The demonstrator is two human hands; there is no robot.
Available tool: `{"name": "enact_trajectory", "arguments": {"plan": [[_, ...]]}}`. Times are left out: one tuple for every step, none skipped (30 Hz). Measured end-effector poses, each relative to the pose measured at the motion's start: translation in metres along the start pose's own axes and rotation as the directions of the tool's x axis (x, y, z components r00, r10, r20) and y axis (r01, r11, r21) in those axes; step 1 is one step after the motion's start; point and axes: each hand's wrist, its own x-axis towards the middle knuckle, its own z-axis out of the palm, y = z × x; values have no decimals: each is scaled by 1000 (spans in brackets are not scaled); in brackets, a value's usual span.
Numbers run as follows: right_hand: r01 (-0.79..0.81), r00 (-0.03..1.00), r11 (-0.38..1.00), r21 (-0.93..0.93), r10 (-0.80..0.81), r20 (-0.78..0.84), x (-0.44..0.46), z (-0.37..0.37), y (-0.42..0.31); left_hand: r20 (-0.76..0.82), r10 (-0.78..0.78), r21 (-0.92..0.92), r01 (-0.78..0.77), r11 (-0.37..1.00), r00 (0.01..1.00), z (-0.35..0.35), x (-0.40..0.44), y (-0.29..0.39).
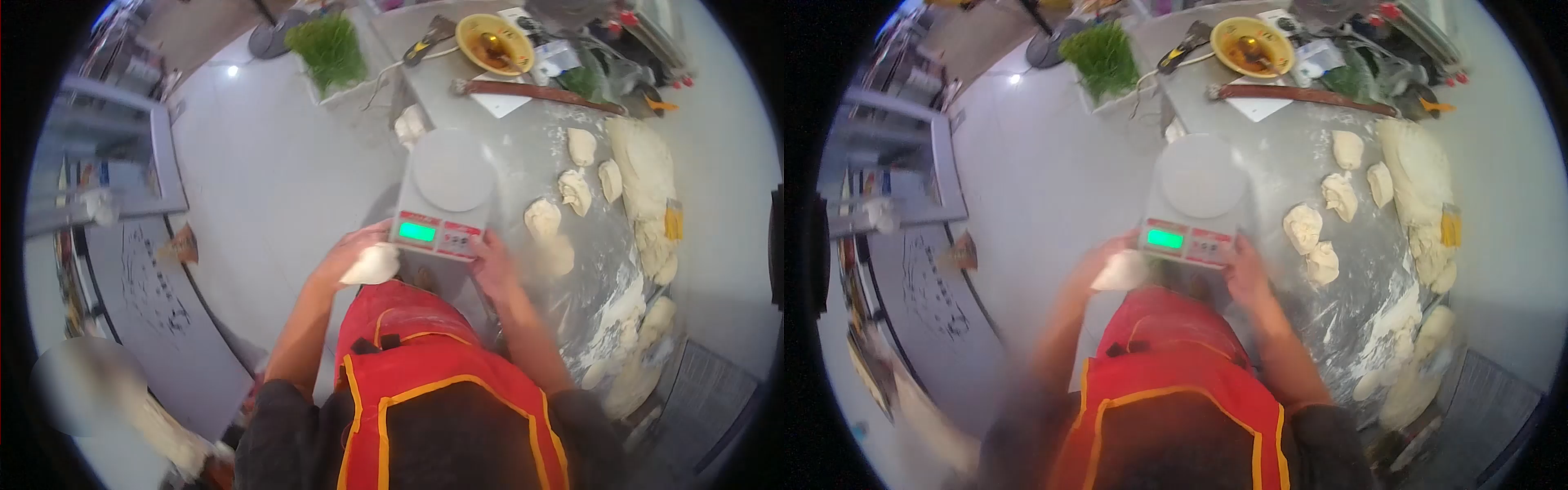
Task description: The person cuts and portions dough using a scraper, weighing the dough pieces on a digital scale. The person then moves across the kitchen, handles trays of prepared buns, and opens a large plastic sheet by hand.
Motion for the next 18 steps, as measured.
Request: {"name": "enact_trajectory", "arguments": {"plan": [[-51,994,999,8,50,92,-3,10,13,-81,-1,-24,-1,1000,997,-14,-23,-13],[-105,978,994,11,101,184,-5,17,27,-113,10,-62,-17,998,994,-25,-45,-28],[-219,956,975,45,205,211,-4,18,44,-147,20,-98,-35,995,989,-35,-66,-44],[-333,923,940,76,308,232,-1,16,64,-179,26,-135,-50,990,983,-42,-84,-63],[-444,878,890,105,408,249,1,10,82,-234,32,-156,-70,985,972,-49,-100,-83],[-481,865,869,117,449,224,2,4,98,-284,33,-173,-85,981,958,-55,-114,-103],[-509,855,851,132,481,195,4,-2,112,-326,33,-186,-98,978,945,-59,-123,-121],[-530,846,834,151,508,161,8,-9,126,-382,38,-247,-141,959,923,-60,-128,-139],[-512,859,839,183,494,137,14,-21,139,-433,37,-303,-184,935,901,-60,-132,-157],[-487,873,847,214,474,111,21,-36,148,-479,34,-354,-228,907,877,-61,-135,-175],[-455,890,856,244,448,85,31,-51,155,-526,65,-189,-191,963,848,-66,-135,-199],[-439,896,862,253,440,57,41,-61,156,-564,109,-16,-143,990,818,-72,-132,-227],[-410,903,874,260,429,-18,58,-76,161,-568,24,-244,-195,950,823,-70,-133,-235],[-374,907,887,269,411,-93,77,-90,165,-567,-62,-454,-249,855,821,-69,-134,-244],[-336,906,901,275,389,-168,97,-103,170,-560,-106,-487,-223,845,822,-71,-132,-250],[-298,892,911,284,372,-257,117,-108,173,-551,-153,-520,-195,832,820,-73,-130,-259],[-256,874,922,292,349,-337,142,-110,175,-542,-191,-547,-171,820,819,-78,-125,-263],[-215,918,909,357,313,-245,163,-117,176,-560,-262,-564,-130,816,785,-81,-121,-265]]}}
